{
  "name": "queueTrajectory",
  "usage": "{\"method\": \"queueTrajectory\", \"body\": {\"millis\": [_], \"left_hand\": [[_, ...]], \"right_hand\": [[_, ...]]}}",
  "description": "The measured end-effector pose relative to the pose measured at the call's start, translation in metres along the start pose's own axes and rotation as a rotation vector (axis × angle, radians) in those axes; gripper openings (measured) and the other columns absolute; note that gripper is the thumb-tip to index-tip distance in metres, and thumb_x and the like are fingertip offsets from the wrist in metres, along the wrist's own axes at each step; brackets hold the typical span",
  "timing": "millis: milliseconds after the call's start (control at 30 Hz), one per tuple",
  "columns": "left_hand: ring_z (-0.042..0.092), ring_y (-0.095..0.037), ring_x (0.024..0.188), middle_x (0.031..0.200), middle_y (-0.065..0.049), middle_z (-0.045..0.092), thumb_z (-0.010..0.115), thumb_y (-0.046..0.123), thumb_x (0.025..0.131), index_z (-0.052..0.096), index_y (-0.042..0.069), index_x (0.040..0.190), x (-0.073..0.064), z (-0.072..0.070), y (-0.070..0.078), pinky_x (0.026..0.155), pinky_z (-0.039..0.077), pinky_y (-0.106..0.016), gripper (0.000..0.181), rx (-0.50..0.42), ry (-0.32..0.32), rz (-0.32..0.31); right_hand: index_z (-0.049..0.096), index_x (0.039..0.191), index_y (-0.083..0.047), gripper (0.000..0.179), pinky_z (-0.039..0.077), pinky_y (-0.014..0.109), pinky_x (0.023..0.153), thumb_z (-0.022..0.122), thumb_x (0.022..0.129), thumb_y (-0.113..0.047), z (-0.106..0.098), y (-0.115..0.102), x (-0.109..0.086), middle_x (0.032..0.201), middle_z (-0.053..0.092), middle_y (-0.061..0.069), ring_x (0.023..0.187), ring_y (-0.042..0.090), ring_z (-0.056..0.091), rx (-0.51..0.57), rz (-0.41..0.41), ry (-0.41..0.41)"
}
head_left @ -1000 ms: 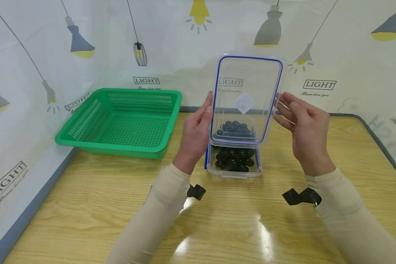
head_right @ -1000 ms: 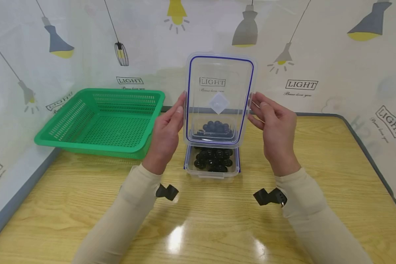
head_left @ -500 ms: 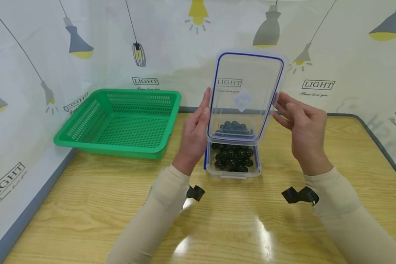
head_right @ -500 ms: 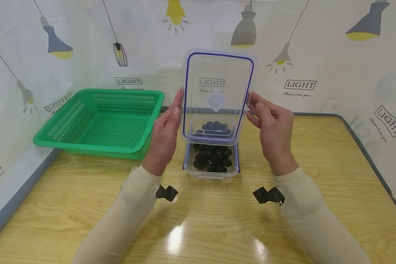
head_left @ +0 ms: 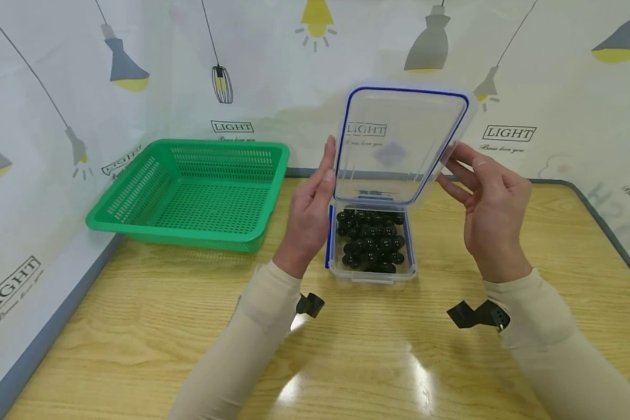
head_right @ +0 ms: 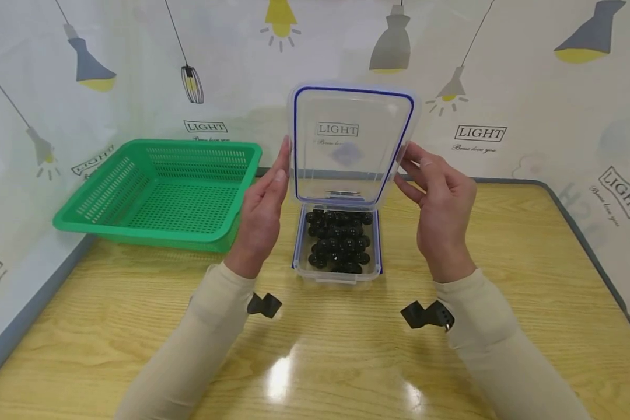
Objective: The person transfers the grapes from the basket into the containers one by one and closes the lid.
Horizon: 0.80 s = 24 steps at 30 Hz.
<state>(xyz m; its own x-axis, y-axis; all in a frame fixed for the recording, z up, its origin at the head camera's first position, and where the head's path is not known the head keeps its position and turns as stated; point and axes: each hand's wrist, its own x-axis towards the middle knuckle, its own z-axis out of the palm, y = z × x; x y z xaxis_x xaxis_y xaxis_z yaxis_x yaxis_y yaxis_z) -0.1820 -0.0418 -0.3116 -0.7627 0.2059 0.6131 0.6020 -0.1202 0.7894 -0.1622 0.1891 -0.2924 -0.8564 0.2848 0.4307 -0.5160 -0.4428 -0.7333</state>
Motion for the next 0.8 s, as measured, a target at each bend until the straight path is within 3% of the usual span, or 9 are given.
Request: {"method": "queueTrajectory", "body": {"millis": [133,267,400,533,633,800], "left_hand": [[0.026,-0.01,0.142,0.155,-0.006,0.031,0.031,0.011,0.108,0.029,-0.002,0.15,-0.002,0.0,0.0,0.114,0.022,-0.034,0.044,-0.047,0.029,-0.006],[0.026,-0.012,0.143,0.155,-0.01,0.029,0.03,0.007,0.107,0.034,-0.008,0.145,-0.007,-0.001,-0.002,0.114,0.022,-0.035,0.041,-0.096,0.068,-0.004],[0.026,-0.013,0.143,0.155,-0.007,0.031,0.031,0.007,0.106,0.039,-0.011,0.141,-0.012,-0.001,-0.005,0.114,0.022,-0.035,0.04,-0.141,0.088,-0.007],[0.026,-0.015,0.144,0.155,-0.007,0.031,0.03,0.008,0.106,0.046,-0.016,0.133,-0.019,-0.002,-0.007,0.114,0.022,-0.036,0.039,-0.186,0.096,0.008],[0.026,-0.018,0.144,0.155,-0.012,0.03,0.03,0.008,0.106,0.05,-0.022,0.12,-0.022,-0.001,-0.009,0.114,0.021,-0.037,0.04,-0.222,0.107,0.027],[0.028,-0.022,0.143,0.152,-0.02,0.032,0.032,0.01,0.107,0.052,-0.023,0.081,-0.026,-0.001,-0.015,0.114,0.023,-0.038,0.046,-0.225,0.117,0.032]], "right_hand": [[0.063,0.107,0.023,0.028,0.055,0.04,0.078,0.052,0.099,-0.001,-0.001,0.003,-0.001,0.106,0.068,0.027,0.097,0.034,0.069,0.056,-0.036,-0.001],[0.064,0.105,0.023,0.026,0.055,0.041,0.079,0.053,0.098,0.0,-0.004,0.008,-0.003,0.101,0.069,0.026,0.094,0.033,0.07,0.075,-0.02,0.012],[0.065,0.103,0.022,0.024,0.054,0.042,0.079,0.056,0.097,0.001,-0.006,0.012,-0.005,0.097,0.07,0.025,0.094,0.033,0.07,0.068,-0.009,0.02],[0.067,0.091,0.021,0.018,0.054,0.044,0.078,0.061,0.093,0.004,-0.007,0.015,-0.006,0.091,0.07,0.024,0.092,0.034,0.07,0.103,-0.011,0.04],[0.065,0.084,0.022,0.018,0.054,0.044,0.078,0.065,0.091,0.006,-0.008,0.018,-0.009,0.091,0.068,0.025,0.09,0.033,0.071,0.1,-0.012,0.046],[0.065,0.086,0.019,0.012,0.056,0.038,0.077,0.066,0.09,0.007,-0.01,0.023,-0.012,0.09,0.066,0.023,0.088,0.03,0.071,0.063,0.035,0.048]]}}
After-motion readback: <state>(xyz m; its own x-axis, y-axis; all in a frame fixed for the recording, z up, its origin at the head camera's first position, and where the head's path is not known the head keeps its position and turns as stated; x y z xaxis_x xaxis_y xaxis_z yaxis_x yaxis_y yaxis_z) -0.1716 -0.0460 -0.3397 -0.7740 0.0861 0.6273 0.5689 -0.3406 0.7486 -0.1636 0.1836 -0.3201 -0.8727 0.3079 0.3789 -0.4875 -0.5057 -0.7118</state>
